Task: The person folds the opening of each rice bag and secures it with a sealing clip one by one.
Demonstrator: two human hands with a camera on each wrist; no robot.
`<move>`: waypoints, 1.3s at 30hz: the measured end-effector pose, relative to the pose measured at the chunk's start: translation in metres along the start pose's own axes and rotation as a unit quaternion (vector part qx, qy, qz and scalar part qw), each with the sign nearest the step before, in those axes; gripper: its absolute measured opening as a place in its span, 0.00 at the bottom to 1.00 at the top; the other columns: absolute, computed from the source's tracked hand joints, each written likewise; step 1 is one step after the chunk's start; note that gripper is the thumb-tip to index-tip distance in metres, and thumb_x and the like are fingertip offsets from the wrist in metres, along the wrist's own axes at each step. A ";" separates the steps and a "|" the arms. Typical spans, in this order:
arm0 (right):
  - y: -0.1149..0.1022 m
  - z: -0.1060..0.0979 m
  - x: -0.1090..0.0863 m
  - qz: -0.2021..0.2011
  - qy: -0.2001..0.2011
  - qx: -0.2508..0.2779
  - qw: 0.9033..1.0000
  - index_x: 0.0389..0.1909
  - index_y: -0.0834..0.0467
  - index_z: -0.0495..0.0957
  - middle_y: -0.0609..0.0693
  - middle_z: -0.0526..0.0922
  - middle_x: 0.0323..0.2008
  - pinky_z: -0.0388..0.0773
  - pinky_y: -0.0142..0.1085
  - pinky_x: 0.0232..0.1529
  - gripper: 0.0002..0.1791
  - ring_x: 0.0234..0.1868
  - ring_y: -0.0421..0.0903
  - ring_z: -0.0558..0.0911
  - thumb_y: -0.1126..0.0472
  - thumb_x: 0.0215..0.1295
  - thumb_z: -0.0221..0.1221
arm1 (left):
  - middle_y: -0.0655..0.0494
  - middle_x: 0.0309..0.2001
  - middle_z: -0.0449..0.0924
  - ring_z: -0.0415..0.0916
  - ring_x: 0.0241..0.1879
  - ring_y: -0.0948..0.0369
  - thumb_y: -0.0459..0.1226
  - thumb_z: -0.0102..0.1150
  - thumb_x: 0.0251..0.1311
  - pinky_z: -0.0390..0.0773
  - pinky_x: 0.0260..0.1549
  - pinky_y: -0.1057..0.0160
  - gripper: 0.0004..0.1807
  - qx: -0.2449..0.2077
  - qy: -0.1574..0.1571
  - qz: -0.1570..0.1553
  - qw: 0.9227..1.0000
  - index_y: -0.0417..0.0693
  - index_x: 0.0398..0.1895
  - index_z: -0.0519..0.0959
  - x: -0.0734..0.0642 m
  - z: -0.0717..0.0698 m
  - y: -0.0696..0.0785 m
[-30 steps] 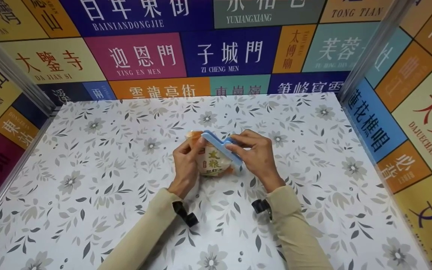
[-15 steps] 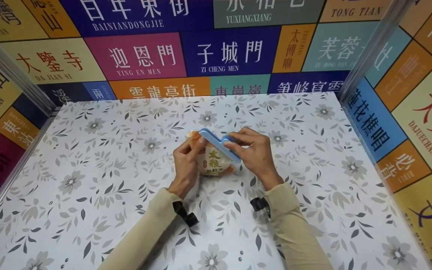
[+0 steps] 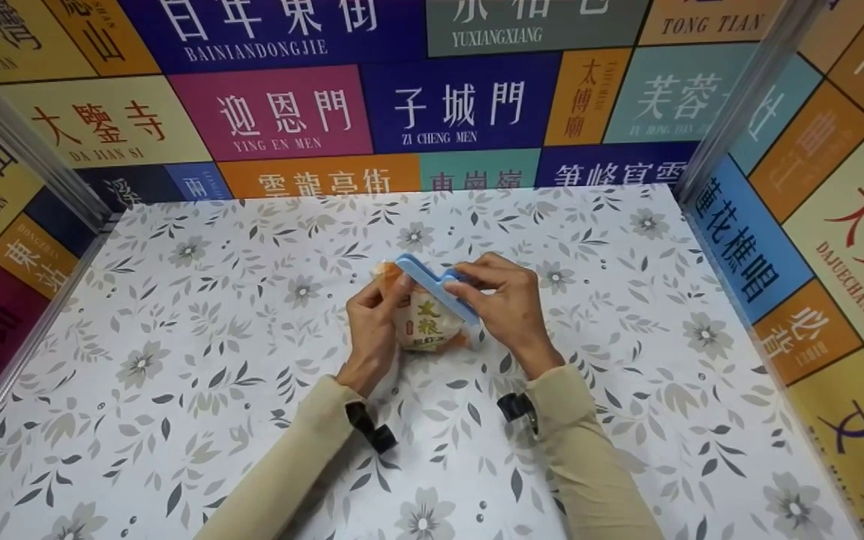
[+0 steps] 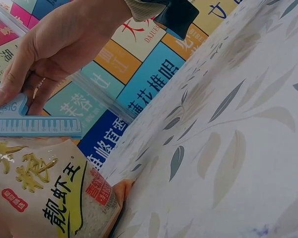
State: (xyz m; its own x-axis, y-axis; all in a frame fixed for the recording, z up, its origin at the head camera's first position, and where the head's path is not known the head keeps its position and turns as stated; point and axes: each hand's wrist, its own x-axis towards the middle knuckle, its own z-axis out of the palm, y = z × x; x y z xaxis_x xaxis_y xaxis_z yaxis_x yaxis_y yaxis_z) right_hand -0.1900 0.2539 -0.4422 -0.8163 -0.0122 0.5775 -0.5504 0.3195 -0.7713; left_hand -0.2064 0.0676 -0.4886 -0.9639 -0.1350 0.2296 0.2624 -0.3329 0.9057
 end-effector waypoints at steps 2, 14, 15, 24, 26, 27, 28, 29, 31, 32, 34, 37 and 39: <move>0.000 0.000 0.001 -0.001 0.000 -0.004 1.000 0.43 0.63 0.91 0.60 0.89 0.33 0.85 0.25 0.41 0.13 0.35 0.35 0.87 0.71 0.55 0.76 | 0.61 0.30 0.85 0.81 0.26 0.63 0.34 0.69 0.65 0.81 0.26 0.67 0.10 0.001 0.002 -0.002 1.000 0.31 0.35 0.87 0.000 0.000 0.000; 0.000 0.001 0.000 0.039 -0.006 -0.007 0.999 0.45 0.61 0.91 0.57 0.88 0.36 0.85 0.26 0.44 0.14 0.37 0.36 0.87 0.71 0.56 0.75 | 0.59 0.30 0.85 0.82 0.27 0.63 0.33 0.69 0.66 0.82 0.27 0.67 0.14 -0.009 -0.007 0.006 1.000 0.42 0.22 0.79 0.000 -0.001 0.001; 0.000 0.001 0.000 0.047 -0.009 -0.001 0.999 0.45 0.61 0.91 0.56 0.88 0.37 0.86 0.26 0.45 0.15 0.38 0.37 0.87 0.71 0.57 0.75 | 0.60 0.30 0.85 0.82 0.28 0.63 0.33 0.69 0.65 0.82 0.27 0.67 0.14 -0.007 -0.009 0.005 1.000 0.41 0.22 0.79 0.000 -0.001 0.001; 0.000 0.002 0.000 0.064 -0.011 0.005 0.998 0.48 0.59 0.90 0.55 0.88 0.41 0.85 0.26 0.49 0.14 0.43 0.37 0.87 0.69 0.60 0.73 | 0.52 0.34 0.87 0.81 0.31 0.62 0.36 0.71 0.63 0.81 0.31 0.66 0.13 0.038 -0.053 -0.014 0.998 0.38 0.48 0.87 -0.003 -0.014 0.001; 0.000 0.002 0.000 0.062 -0.014 -0.002 0.998 0.48 0.59 0.90 0.55 0.88 0.41 0.84 0.26 0.49 0.14 0.43 0.36 0.87 0.69 0.61 0.73 | 0.48 0.38 0.89 0.82 0.34 0.62 0.36 0.71 0.62 0.83 0.35 0.65 0.16 0.064 -0.075 -0.025 0.995 0.39 0.50 0.86 -0.002 -0.018 0.000; -0.001 0.002 0.000 0.062 -0.015 -0.005 0.998 0.49 0.59 0.90 0.56 0.87 0.41 0.84 0.26 0.49 0.14 0.43 0.36 0.87 0.68 0.61 0.72 | 0.46 0.40 0.89 0.83 0.36 0.62 0.36 0.72 0.61 0.84 0.37 0.65 0.17 0.079 -0.086 -0.032 0.993 0.39 0.52 0.86 -0.002 -0.020 -0.001; -0.001 0.002 0.000 0.061 -0.016 -0.009 0.998 0.49 0.59 0.90 0.56 0.87 0.41 0.84 0.25 0.50 0.14 0.43 0.36 0.86 0.68 0.62 0.72 | 0.45 0.43 0.89 0.83 0.38 0.62 0.36 0.72 0.60 0.84 0.39 0.65 0.18 0.095 -0.097 -0.041 0.990 0.40 0.52 0.85 -0.001 -0.022 -0.001; -0.001 0.002 0.000 0.061 -0.017 -0.013 0.998 0.49 0.59 0.90 0.56 0.87 0.42 0.84 0.25 0.50 0.14 0.44 0.36 0.86 0.68 0.62 0.72 | 0.44 0.45 0.89 0.84 0.40 0.62 0.36 0.73 0.60 0.85 0.41 0.64 0.19 0.109 -0.109 -0.050 0.987 0.41 0.54 0.85 0.000 -0.024 -0.001; -0.001 0.002 0.000 0.062 -0.018 -0.019 0.998 0.50 0.58 0.89 0.55 0.87 0.42 0.84 0.25 0.50 0.15 0.44 0.35 0.86 0.67 0.62 0.72 | 0.44 0.48 0.88 0.84 0.43 0.61 0.35 0.74 0.58 0.86 0.44 0.63 0.21 0.137 -0.130 -0.067 0.980 0.42 0.55 0.84 0.001 -0.027 -0.001; -0.001 0.002 0.000 0.062 -0.019 -0.022 0.998 0.50 0.58 0.89 0.55 0.87 0.42 0.83 0.24 0.50 0.15 0.44 0.35 0.86 0.67 0.63 0.72 | 0.44 0.48 0.88 0.85 0.44 0.60 0.35 0.75 0.57 0.87 0.44 0.62 0.22 0.149 -0.138 -0.076 0.976 0.43 0.56 0.84 0.001 -0.028 -0.002; -0.001 0.002 0.000 0.064 -0.021 -0.023 0.997 0.51 0.57 0.89 0.54 0.87 0.43 0.83 0.24 0.51 0.15 0.45 0.35 0.86 0.66 0.63 0.71 | 0.45 0.50 0.88 0.87 0.45 0.58 0.35 0.76 0.56 0.87 0.45 0.62 0.23 0.163 -0.152 -0.092 0.970 0.45 0.57 0.83 0.001 -0.031 -0.001; -0.002 0.002 0.000 0.066 -0.024 -0.023 0.997 0.51 0.57 0.89 0.55 0.87 0.43 0.83 0.24 0.51 0.15 0.45 0.35 0.86 0.66 0.64 0.71 | 0.46 0.51 0.87 0.88 0.45 0.57 0.34 0.78 0.55 0.87 0.45 0.62 0.25 0.180 -0.162 -0.104 0.965 0.47 0.57 0.83 0.001 -0.033 -0.001; -0.002 0.002 0.001 0.067 -0.026 -0.021 0.997 0.51 0.57 0.89 0.55 0.87 0.44 0.83 0.25 0.52 0.15 0.46 0.35 0.86 0.66 0.64 0.71 | 0.47 0.51 0.87 0.88 0.45 0.57 0.35 0.79 0.54 0.87 0.46 0.62 0.26 0.185 -0.163 -0.108 0.963 0.48 0.57 0.83 0.000 -0.034 -0.001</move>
State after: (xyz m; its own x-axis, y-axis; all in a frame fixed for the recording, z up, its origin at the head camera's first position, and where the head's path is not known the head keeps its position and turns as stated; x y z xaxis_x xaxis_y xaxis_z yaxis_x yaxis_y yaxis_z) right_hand -0.1902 0.2510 -0.4409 -0.8906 -0.0152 0.4546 -0.4289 0.3610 -0.8281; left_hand -0.2052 0.0363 -0.5020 -0.9731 0.2208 0.0661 0.0775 0.0432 0.9961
